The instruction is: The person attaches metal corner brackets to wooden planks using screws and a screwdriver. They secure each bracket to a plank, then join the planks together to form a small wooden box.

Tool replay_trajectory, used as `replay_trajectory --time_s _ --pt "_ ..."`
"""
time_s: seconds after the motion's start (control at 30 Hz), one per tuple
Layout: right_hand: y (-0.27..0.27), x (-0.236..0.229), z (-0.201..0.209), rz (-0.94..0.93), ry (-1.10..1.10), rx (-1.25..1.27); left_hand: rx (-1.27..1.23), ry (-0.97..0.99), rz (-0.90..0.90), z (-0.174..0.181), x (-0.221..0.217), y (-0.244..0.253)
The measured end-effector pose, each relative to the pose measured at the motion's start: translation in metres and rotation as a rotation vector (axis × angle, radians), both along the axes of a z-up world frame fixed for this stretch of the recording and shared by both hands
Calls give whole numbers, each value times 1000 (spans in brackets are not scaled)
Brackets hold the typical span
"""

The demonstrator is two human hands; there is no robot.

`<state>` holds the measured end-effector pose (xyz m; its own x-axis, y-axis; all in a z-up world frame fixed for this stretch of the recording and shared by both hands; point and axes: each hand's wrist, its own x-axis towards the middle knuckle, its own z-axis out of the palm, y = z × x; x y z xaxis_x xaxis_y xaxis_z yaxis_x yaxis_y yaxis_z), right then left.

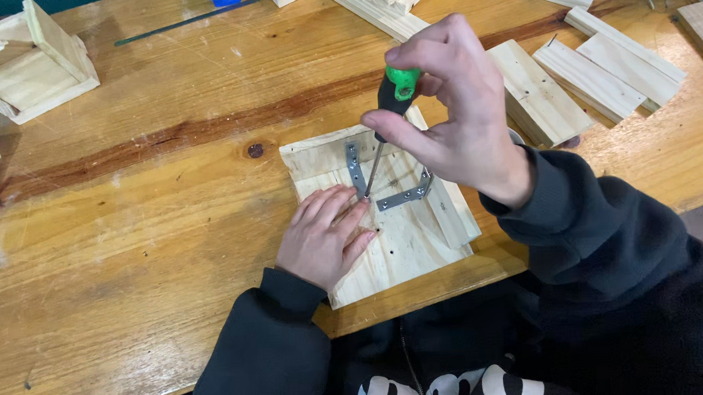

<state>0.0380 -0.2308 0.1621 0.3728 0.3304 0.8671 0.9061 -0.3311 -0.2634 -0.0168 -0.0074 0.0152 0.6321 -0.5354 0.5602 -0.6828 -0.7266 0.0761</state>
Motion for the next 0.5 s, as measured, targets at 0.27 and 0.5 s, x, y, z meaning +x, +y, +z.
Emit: replay_trajectory --time_s 0.27,0.5 --pt "-6 -11 12 304 185 -2 -29 27 -14 0 0 1" --pt "-3 -6 1 35 2 7 -39 46 -8 0 0 3"
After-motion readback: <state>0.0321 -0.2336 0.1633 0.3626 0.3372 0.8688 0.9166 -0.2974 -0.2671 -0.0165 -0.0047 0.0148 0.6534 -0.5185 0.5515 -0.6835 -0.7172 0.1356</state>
